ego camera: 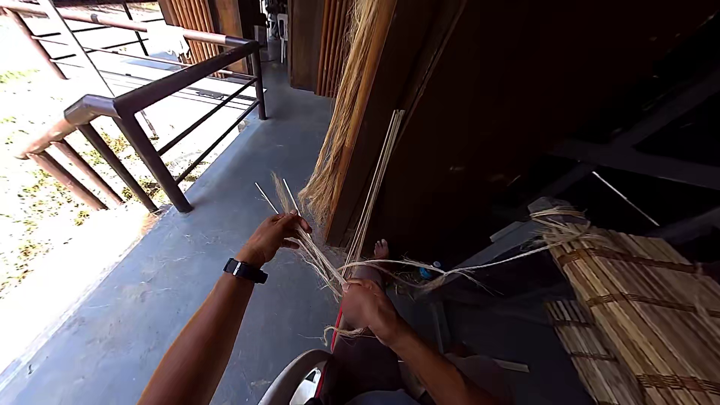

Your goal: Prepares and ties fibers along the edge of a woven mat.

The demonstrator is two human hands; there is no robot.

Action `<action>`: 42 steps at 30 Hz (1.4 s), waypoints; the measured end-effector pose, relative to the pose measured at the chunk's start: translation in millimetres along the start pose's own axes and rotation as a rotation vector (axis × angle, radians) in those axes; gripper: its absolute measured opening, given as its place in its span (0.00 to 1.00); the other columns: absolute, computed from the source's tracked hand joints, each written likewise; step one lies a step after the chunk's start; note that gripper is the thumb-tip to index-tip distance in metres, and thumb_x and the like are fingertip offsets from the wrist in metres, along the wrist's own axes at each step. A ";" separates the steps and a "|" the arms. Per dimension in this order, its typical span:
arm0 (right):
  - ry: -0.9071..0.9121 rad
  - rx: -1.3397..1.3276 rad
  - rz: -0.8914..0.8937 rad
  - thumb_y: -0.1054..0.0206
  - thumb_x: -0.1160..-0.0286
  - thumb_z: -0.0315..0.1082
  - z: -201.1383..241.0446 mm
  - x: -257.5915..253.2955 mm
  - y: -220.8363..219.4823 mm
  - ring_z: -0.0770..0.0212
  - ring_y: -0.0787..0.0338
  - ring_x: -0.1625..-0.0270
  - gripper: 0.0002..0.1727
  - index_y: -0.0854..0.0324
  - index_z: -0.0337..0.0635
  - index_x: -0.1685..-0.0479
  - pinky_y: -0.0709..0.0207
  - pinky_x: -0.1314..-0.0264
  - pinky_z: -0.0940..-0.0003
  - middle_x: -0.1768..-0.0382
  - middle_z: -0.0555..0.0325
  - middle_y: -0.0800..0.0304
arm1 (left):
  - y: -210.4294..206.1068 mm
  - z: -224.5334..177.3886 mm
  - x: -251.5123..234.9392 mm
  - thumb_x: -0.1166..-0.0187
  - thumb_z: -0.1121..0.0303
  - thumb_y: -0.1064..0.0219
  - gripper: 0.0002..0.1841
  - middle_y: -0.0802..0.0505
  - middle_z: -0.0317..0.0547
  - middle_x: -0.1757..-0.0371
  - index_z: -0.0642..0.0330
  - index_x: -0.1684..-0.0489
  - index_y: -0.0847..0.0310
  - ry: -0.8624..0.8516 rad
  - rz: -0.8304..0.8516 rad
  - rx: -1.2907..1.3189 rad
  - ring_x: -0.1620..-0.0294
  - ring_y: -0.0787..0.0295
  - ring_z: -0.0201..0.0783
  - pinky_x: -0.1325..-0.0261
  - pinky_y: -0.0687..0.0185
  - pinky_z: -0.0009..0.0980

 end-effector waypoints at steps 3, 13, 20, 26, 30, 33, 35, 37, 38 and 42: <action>0.009 -0.026 0.014 0.52 0.18 0.35 -2.1 8.0 -0.6 0.79 0.47 0.89 0.22 0.38 0.57 0.89 0.54 0.86 0.81 0.90 0.76 0.47 | 12.6 -8.6 -2.6 0.03 0.53 0.61 0.29 0.04 0.45 0.54 0.62 0.54 0.14 -0.028 -0.007 -0.093 0.62 0.05 0.37 0.59 0.10 0.32; 0.038 -0.093 0.059 0.53 0.17 0.35 10.8 10.6 -18.6 0.79 0.46 0.89 0.23 0.37 0.56 0.88 0.52 0.86 0.82 0.90 0.75 0.45 | 84.4 -36.5 -7.8 0.04 0.48 0.60 0.31 0.04 0.48 0.56 0.61 0.55 0.13 -0.078 -0.176 -0.182 0.66 0.05 0.40 0.66 0.10 0.35; 0.017 -0.188 0.074 0.54 0.17 0.34 23.2 8.3 -20.4 0.79 0.46 0.90 0.23 0.37 0.56 0.89 0.52 0.87 0.82 0.91 0.75 0.46 | 105.5 -45.3 -20.2 0.06 0.46 0.55 0.30 0.04 0.47 0.64 0.61 0.60 0.15 -0.058 -0.266 -0.144 0.69 0.05 0.41 0.68 0.09 0.36; -0.132 -0.338 -0.019 0.55 0.14 0.39 6.0 31.5 33.4 0.78 0.46 0.90 0.24 0.37 0.56 0.88 0.51 0.88 0.81 0.90 0.74 0.45 | 222.0 -8.4 19.0 0.15 0.42 0.39 0.21 0.17 0.32 0.77 0.51 0.61 0.20 -0.039 -0.818 -0.063 0.79 0.18 0.31 0.74 0.18 0.32; -0.110 -0.266 -0.117 0.58 0.09 0.38 8.4 22.8 51.2 0.78 0.46 0.90 0.24 0.34 0.53 0.82 0.50 0.88 0.83 0.88 0.73 0.42 | 198.9 20.5 49.2 0.17 0.52 0.32 0.32 0.12 0.57 0.47 0.48 0.16 0.39 0.021 -0.800 -0.363 0.66 0.13 0.47 0.63 0.15 0.48; -0.066 -0.156 -0.127 0.58 0.08 0.37 18.2 14.2 44.5 0.78 0.45 0.89 0.22 0.33 0.51 0.78 0.51 0.88 0.84 0.86 0.72 0.40 | 135.9 31.8 46.8 0.09 0.52 0.42 0.24 0.09 0.63 0.59 0.69 0.35 0.21 0.054 -0.569 -0.550 0.68 0.11 0.54 0.60 0.15 0.55; -0.034 -0.067 -0.109 0.56 0.08 0.37 21.7 6.3 37.3 0.78 0.45 0.89 0.21 0.32 0.51 0.77 0.50 0.88 0.84 0.86 0.72 0.41 | 51.9 38.6 41.8 0.05 0.46 0.61 0.32 0.08 0.43 0.68 0.62 0.49 0.11 0.051 -0.125 -0.408 0.75 0.14 0.35 0.69 0.16 0.33; 0.002 0.046 -0.082 0.55 0.10 0.37 21.1 -2.4 27.2 0.78 0.45 0.88 0.20 0.31 0.52 0.78 0.49 0.86 0.83 0.86 0.73 0.42 | -38.1 39.3 46.7 0.07 0.42 0.65 0.36 0.10 0.37 0.72 0.58 0.38 0.13 0.038 0.323 -0.099 0.78 0.17 0.29 0.72 0.17 0.25; 0.012 0.107 -0.076 0.54 0.10 0.37 19.1 -6.2 22.2 0.77 0.44 0.88 0.20 0.31 0.52 0.78 0.49 0.85 0.81 0.87 0.74 0.43 | -70.2 35.5 48.8 0.07 0.42 0.62 0.34 0.13 0.36 0.75 0.58 0.35 0.16 0.048 0.423 0.019 0.81 0.20 0.28 0.75 0.19 0.24; 0.009 0.297 -0.067 0.51 0.13 0.39 4.7 -6.7 11.9 0.75 0.42 0.85 0.20 0.31 0.52 0.81 0.46 0.81 0.76 0.87 0.73 0.43 | -101.3 22.1 30.4 0.05 0.59 0.51 0.19 0.29 0.28 0.87 0.59 0.54 0.15 0.071 0.297 0.352 0.90 0.35 0.25 0.82 0.30 0.22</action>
Point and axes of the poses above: each hand's wrist, its own x-axis away from the middle knuckle, its own y-axis out of the back of the hand, z = x × y, the point moved 8 cm from there along -x, towards the middle knuckle
